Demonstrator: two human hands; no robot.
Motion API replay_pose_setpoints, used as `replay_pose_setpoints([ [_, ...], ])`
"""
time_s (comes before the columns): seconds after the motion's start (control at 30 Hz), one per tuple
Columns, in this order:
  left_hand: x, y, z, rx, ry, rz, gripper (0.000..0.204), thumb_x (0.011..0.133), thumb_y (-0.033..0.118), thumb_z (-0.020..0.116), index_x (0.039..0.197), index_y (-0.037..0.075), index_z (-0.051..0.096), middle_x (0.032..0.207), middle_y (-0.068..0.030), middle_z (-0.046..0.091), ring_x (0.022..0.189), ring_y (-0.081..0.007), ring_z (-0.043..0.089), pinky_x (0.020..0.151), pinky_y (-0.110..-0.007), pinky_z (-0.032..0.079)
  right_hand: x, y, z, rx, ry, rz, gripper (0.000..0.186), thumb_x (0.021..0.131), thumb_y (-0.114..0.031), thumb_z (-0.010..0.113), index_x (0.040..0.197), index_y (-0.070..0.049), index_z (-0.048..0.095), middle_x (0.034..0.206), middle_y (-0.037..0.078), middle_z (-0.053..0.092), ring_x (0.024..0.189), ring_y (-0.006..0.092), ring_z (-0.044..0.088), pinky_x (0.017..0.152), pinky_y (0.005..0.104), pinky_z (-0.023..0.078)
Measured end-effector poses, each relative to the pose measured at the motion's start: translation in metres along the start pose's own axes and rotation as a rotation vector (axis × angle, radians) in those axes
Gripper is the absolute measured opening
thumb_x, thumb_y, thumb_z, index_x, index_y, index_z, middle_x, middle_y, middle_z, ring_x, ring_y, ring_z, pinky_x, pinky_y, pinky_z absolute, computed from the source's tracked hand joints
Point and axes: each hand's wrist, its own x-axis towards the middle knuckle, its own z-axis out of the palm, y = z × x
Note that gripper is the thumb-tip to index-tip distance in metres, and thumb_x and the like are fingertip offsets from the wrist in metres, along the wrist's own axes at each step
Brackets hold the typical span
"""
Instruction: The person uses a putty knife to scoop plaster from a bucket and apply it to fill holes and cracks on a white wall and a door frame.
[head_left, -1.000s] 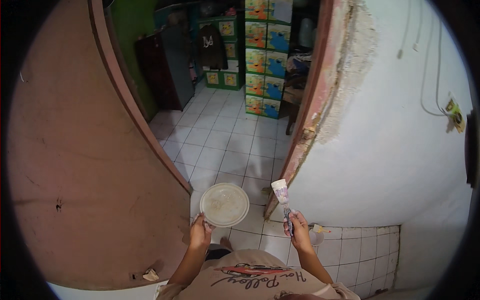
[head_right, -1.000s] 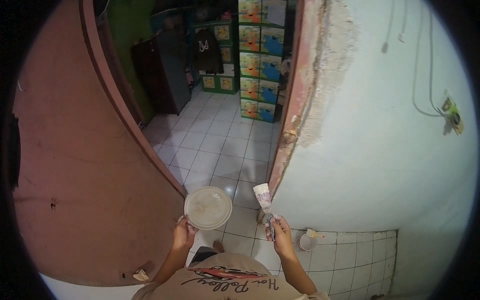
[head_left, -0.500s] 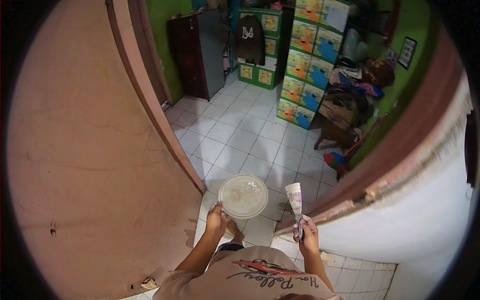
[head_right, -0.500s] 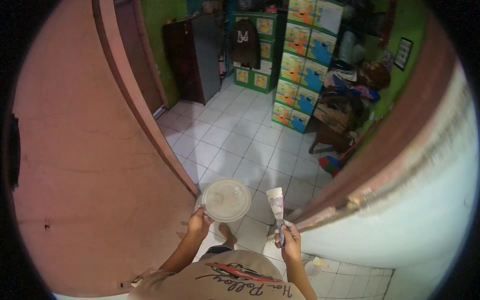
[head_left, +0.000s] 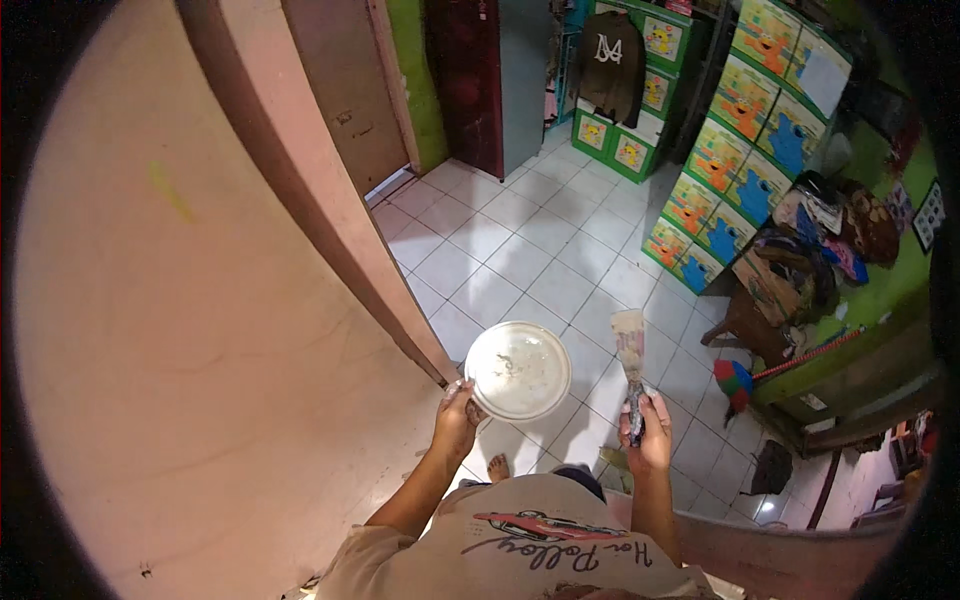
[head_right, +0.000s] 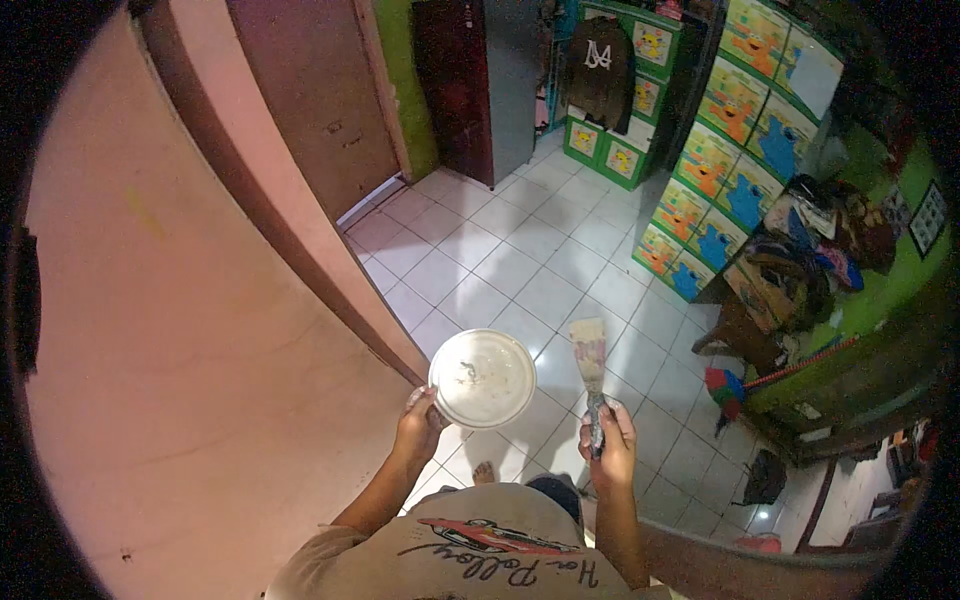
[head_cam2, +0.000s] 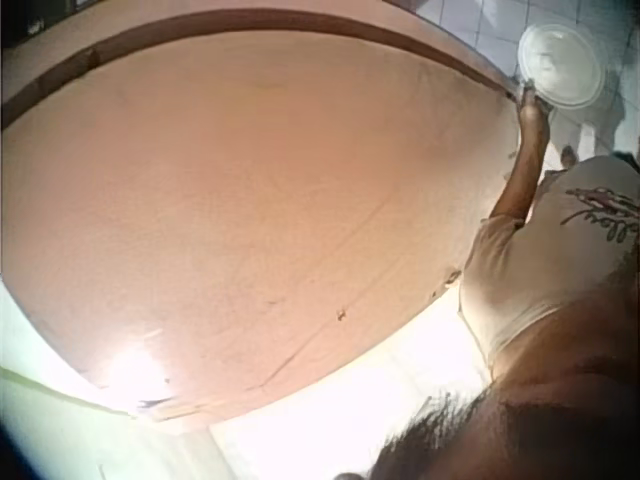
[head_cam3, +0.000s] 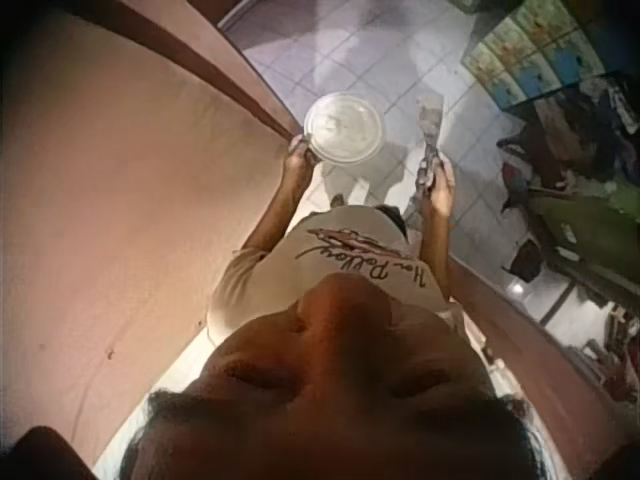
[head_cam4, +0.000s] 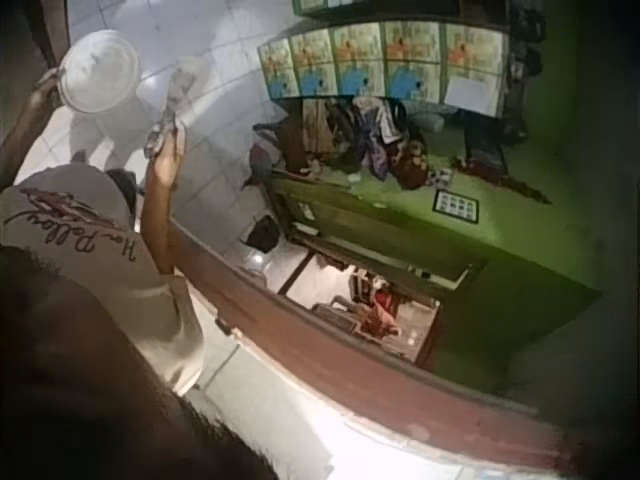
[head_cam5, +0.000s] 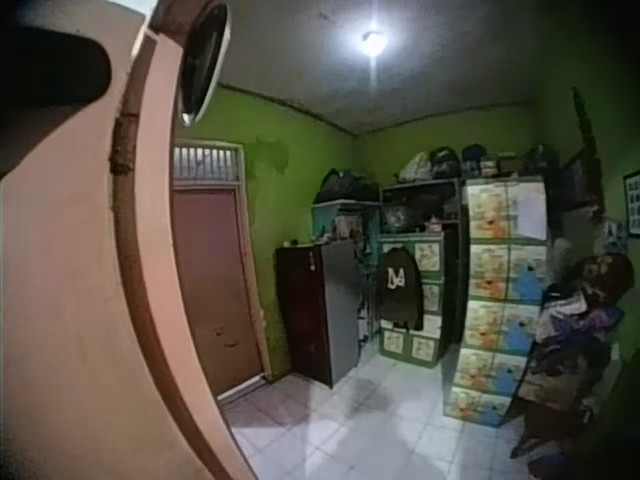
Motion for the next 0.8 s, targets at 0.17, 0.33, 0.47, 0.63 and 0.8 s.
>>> replay_pose_setpoints([
  [0.17,0.031,0.004,-0.006,-0.109,0.102,0.127,0.018,0.101,0.014,0.048,0.114,0.004,0.052,0.115,-0.0118,0.064,0.105,-0.0237,0.065,0.094,-0.041,0.053,0.094,0.005,0.034,-0.054,-0.178,0.120,0.019,0.099,-0.016,0.055,0.112,-0.003,0.057,0.084,0.007,0.063,0.057,0.0129,0.055,0.043,0.0248,0.038],
  [0.33,0.063,-0.001,-0.006,-0.195,0.254,0.219,0.009,0.101,0.012,0.049,0.105,0.007,0.055,0.106,-0.0079,0.065,0.097,-0.0179,0.065,0.087,-0.037,0.055,0.201,0.022,0.073,-0.157,-0.374,0.307,0.015,0.099,-0.015,0.054,0.110,-0.005,0.056,0.081,0.007,0.061,0.054,0.0125,0.053,0.042,0.0245,0.038],
  [0.47,0.097,-0.012,0.014,-0.265,0.415,0.335,0.003,0.099,0.010,0.053,0.099,0.009,0.056,0.098,-0.0052,0.065,0.090,-0.0156,0.066,0.081,-0.034,0.058,0.288,0.017,0.110,-0.223,-0.633,0.424,0.021,0.099,-0.022,0.057,0.109,-0.003,0.058,0.081,0.005,0.062,0.057,0.0097,0.052,0.047,0.0238,0.037],
  [0.63,0.128,-0.008,0.086,-0.417,0.671,0.442,0.006,0.098,0.009,0.054,0.101,0.010,0.058,0.099,-0.0040,0.066,0.091,-0.0177,0.068,0.080,-0.035,0.058,0.385,-0.007,0.146,-0.252,-0.787,0.488,0.018,0.100,-0.021,0.057,0.108,-0.005,0.058,0.082,0.005,0.062,0.057,0.0088,0.051,0.046,0.0231,0.037],
  [0.8,0.156,-0.012,0.114,-0.428,0.740,0.533,0.008,0.098,0.014,0.053,0.101,0.011,0.059,0.095,-0.0025,0.067,0.084,-0.0154,0.068,0.074,-0.034,0.058,0.443,-0.006,0.164,-0.259,-0.942,0.588,0.017,0.100,-0.022,0.057,0.106,-0.006,0.057,0.082,0.004,0.061,0.057,0.0079,0.051,0.045,0.0228,0.036],
])
